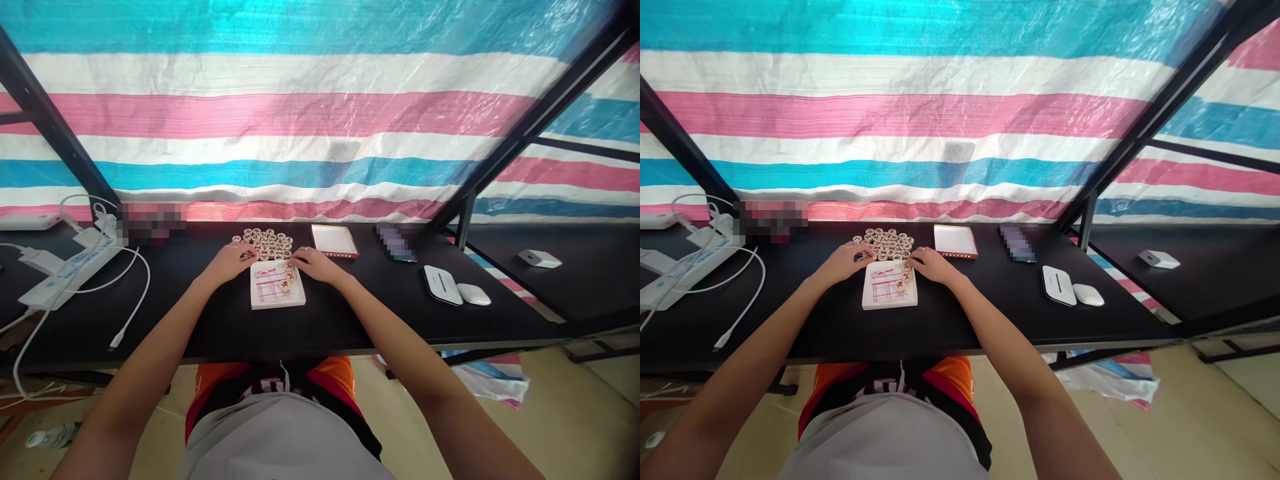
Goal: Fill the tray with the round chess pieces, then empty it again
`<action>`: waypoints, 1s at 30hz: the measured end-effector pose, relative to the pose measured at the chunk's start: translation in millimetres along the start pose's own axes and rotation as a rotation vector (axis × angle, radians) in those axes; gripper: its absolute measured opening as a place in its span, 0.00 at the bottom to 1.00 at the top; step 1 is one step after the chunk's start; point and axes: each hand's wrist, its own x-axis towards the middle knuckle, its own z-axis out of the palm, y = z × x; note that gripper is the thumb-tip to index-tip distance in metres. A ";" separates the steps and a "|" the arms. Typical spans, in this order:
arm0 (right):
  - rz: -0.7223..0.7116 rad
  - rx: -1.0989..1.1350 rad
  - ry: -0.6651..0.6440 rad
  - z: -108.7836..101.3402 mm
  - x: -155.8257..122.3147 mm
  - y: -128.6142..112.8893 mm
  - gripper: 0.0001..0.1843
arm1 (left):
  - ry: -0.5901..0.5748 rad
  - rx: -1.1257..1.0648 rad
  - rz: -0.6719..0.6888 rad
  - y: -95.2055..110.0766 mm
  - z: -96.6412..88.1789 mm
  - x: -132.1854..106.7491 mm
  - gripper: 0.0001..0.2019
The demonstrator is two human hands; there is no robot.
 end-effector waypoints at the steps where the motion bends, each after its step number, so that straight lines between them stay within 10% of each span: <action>1: -0.001 0.000 -0.001 0.1 0.1 0.2 0.13 | 0.002 0.003 0.007 -1.0 0.5 0.2 0.12; 30: 0.002 -0.019 -0.001 -0.3 -0.1 -0.6 0.13 | 0.094 0.036 0.224 21.6 2.8 -3.4 0.16</action>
